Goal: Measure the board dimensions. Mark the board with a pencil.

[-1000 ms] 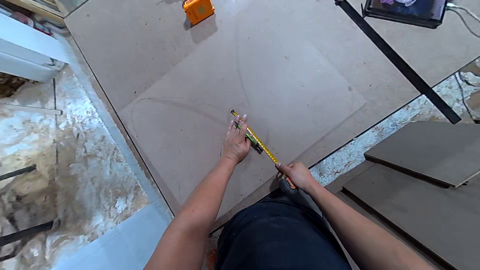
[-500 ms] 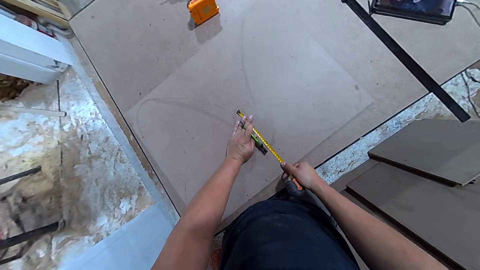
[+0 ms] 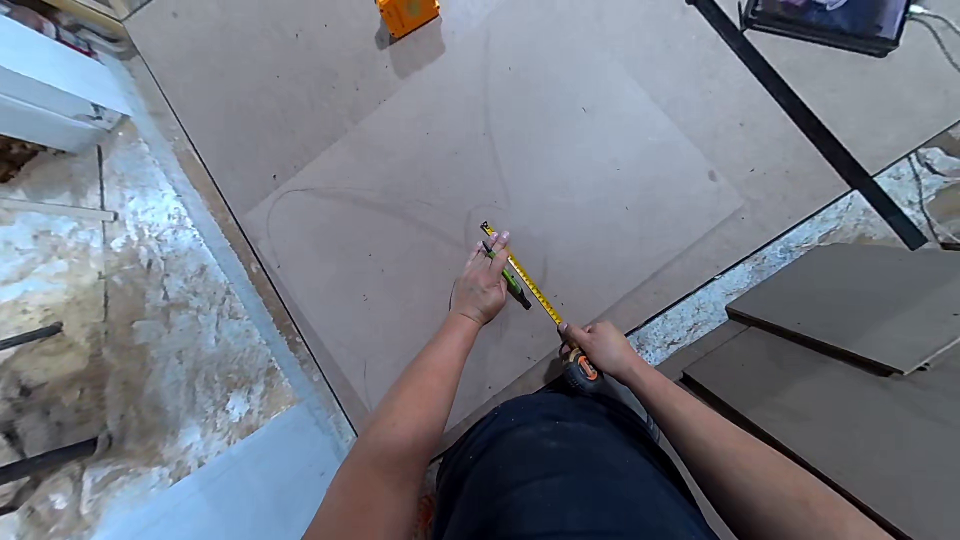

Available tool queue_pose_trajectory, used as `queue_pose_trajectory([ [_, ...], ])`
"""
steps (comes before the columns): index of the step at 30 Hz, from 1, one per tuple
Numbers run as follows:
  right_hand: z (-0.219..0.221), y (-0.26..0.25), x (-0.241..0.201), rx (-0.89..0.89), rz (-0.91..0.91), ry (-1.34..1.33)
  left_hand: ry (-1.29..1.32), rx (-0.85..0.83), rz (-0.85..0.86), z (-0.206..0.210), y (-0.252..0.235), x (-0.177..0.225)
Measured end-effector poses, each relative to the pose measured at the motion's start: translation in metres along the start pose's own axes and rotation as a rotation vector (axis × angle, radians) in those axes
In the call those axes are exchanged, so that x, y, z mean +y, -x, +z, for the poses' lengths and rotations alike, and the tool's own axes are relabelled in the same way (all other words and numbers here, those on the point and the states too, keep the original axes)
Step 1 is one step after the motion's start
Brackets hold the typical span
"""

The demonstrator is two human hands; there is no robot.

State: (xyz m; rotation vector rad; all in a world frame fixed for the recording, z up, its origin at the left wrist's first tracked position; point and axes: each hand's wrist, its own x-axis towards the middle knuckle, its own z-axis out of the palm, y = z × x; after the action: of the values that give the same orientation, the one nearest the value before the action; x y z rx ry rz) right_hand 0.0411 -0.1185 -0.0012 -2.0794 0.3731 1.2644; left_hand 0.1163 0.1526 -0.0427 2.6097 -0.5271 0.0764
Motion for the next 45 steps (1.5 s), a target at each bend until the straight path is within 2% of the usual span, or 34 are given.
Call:
queue_pose_trajectory([
  [5,-0.005,-0.005,0.0,-0.024,0.031,0.03,-0.029,0.011,-0.009,0.002,0.001,-0.001],
  [9,-0.009,-0.013,0.006,-0.076,-0.012,0.027,-0.035,-0.001,-0.02,0.001,0.0,0.0],
  [20,-0.008,-0.012,0.009,-0.067,-0.015,0.075,-0.05,-0.029,-0.034,0.004,0.0,0.0],
  [30,-0.008,-0.013,0.007,-0.065,-0.006,0.086,-0.013,0.032,-0.023,0.004,-0.001,0.001],
  [45,-0.006,-0.016,0.012,-0.041,-0.002,0.069,-0.036,-0.042,-0.079,0.002,-0.002,0.004],
])
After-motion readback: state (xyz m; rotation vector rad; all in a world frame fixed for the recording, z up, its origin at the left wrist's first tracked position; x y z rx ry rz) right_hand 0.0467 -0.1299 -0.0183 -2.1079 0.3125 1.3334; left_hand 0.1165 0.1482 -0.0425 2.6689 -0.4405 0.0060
